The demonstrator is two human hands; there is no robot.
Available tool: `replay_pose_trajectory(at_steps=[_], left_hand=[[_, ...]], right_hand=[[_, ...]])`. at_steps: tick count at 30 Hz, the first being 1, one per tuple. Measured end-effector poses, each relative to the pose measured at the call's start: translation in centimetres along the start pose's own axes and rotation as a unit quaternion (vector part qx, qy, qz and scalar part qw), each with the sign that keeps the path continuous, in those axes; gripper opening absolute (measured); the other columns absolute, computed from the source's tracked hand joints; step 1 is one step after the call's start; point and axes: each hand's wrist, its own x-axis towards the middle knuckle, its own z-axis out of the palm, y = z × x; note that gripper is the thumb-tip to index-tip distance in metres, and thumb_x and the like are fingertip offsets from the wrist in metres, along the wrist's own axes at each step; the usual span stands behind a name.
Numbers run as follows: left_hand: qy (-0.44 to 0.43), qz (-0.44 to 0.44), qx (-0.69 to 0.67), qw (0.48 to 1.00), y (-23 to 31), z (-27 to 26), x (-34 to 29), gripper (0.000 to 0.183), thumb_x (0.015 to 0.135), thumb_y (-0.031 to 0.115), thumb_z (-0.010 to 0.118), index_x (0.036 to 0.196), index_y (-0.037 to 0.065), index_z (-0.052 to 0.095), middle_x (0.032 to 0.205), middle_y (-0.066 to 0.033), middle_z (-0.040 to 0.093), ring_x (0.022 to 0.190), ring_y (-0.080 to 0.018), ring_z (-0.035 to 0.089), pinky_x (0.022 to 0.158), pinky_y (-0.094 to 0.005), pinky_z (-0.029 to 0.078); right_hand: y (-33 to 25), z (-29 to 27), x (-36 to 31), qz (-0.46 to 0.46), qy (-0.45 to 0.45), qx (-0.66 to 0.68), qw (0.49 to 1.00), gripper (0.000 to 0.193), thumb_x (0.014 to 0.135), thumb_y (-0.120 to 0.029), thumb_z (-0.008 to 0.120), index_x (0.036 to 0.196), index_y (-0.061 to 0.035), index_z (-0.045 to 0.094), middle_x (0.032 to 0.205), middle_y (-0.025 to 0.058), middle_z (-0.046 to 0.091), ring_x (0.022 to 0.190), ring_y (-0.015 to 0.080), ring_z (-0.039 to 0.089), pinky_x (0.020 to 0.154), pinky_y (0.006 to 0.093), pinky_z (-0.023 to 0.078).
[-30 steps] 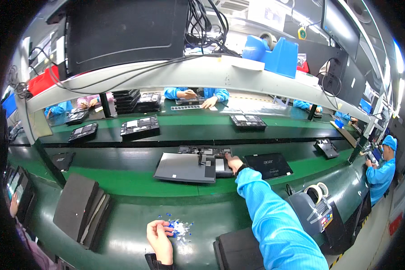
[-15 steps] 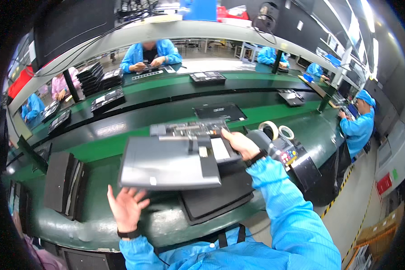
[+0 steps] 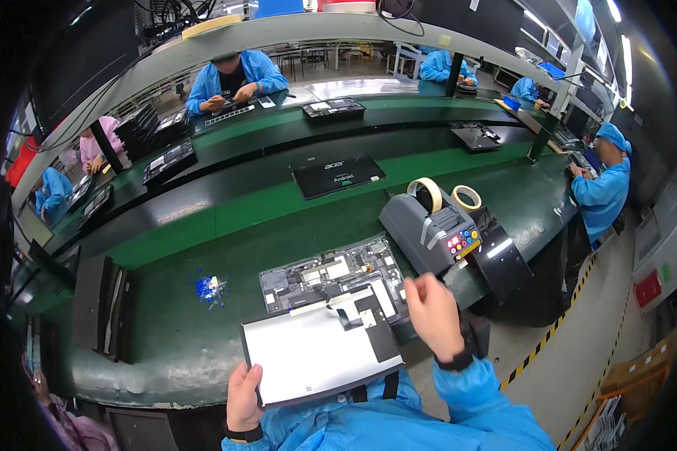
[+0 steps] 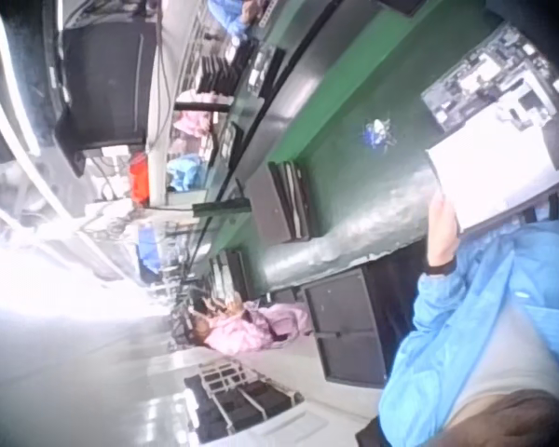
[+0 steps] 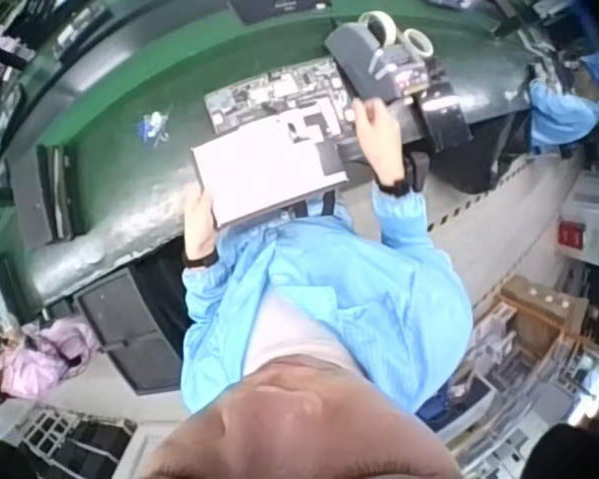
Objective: The person assembles tablets by taking tablet chassis and screens from a conveyor belt, connecting cables, fitting screens onto the chassis, applying tape from a dispenser to the tablet edges, and placing the assembled tablets back onto the conveyor belt.
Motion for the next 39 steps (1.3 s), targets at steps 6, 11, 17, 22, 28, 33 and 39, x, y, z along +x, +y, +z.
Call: replay_pose_trajectory(at_steps=[6,11,17,22,28,33,39], left_hand=[[0.015,-0.024,0.001,1.000,-0.9,0.9,-0.5,0.030,0.092,0.010,0.053,0.118,-0.005,0.049,0.107,-0.0116,0.061,0.096,-0.0175,0.059,0.081,-0.0284,0.048],[0.218,0.267,0.538,0.769,4.6,2.6,1.3,0.034,0.082,-0.002,0.055,0.115,-0.001,0.050,0.107,-0.0132,0.056,0.093,-0.0194,0.057,0.076,-0.0301,0.046],[-0.090,0.157,0.515,0.838,9.4,4.1,8.9,0.019,0.087,0.006,0.058,0.103,-0.003,0.061,0.092,-0.0090,0.065,0.084,-0.0169,0.063,0.077,-0.0255,0.050],[-0.134,-0.059,0.473,0.869,10.9,4.0,10.3,0.018,0.088,0.013,0.060,0.096,-0.003,0.065,0.086,-0.0033,0.066,0.080,-0.0075,0.060,0.072,-0.0212,0.048],[-0.098,-0.109,0.476,0.867,11.0,4.5,10.6,0.023,0.086,0.017,0.064,0.095,-0.004,0.066,0.085,-0.0055,0.066,0.077,-0.0087,0.059,0.069,-0.0224,0.048],[-0.095,-0.122,0.441,0.884,11.1,4.5,10.3,0.024,0.086,0.018,0.063,0.096,-0.004,0.066,0.084,-0.0052,0.066,0.076,-0.0087,0.059,0.069,-0.0222,0.048],[-0.073,-0.123,0.478,0.867,10.4,4.8,10.2,0.026,0.086,0.022,0.067,0.091,-0.004,0.065,0.082,-0.0040,0.065,0.073,-0.0075,0.058,0.065,-0.0230,0.048]], right_hand=[[0.6,0.9,-4.1,0.169,-0.300,0.333,0.878,0.031,0.094,-0.020,0.055,0.113,0.0053,0.055,0.100,0.0048,0.063,0.087,0.0104,0.056,0.080,0.0252,0.046],[0.8,2.6,-4.2,0.149,-0.273,0.397,0.863,0.024,0.096,-0.015,0.051,0.109,0.0045,0.055,0.095,0.0051,0.064,0.083,0.0081,0.056,0.075,0.0239,0.047],[0.6,3.4,-4.0,0.156,-0.305,0.437,0.832,0.022,0.097,-0.016,0.051,0.107,0.0036,0.055,0.093,0.0042,0.063,0.081,0.0073,0.056,0.073,0.0233,0.047],[0.8,3.9,-3.9,0.151,-0.307,0.446,0.827,0.022,0.096,-0.015,0.053,0.106,0.0035,0.055,0.092,0.0033,0.063,0.082,0.0064,0.055,0.072,0.0228,0.046],[0.9,4.0,-2.9,0.151,-0.321,0.429,0.830,0.020,0.095,-0.014,0.054,0.104,0.0030,0.056,0.091,0.0028,0.063,0.082,0.0063,0.054,0.073,0.0228,0.046],[0.9,3.9,-2.6,0.150,-0.324,0.431,0.828,0.021,0.095,-0.015,0.055,0.105,0.0027,0.057,0.092,0.0027,0.063,0.082,0.0062,0.054,0.074,0.0232,0.046],[1.2,4.1,-2.6,0.154,-0.330,0.441,0.820,0.021,0.095,-0.015,0.056,0.107,0.0024,0.056,0.093,0.0026,0.063,0.083,0.0057,0.054,0.074,0.0228,0.046]])
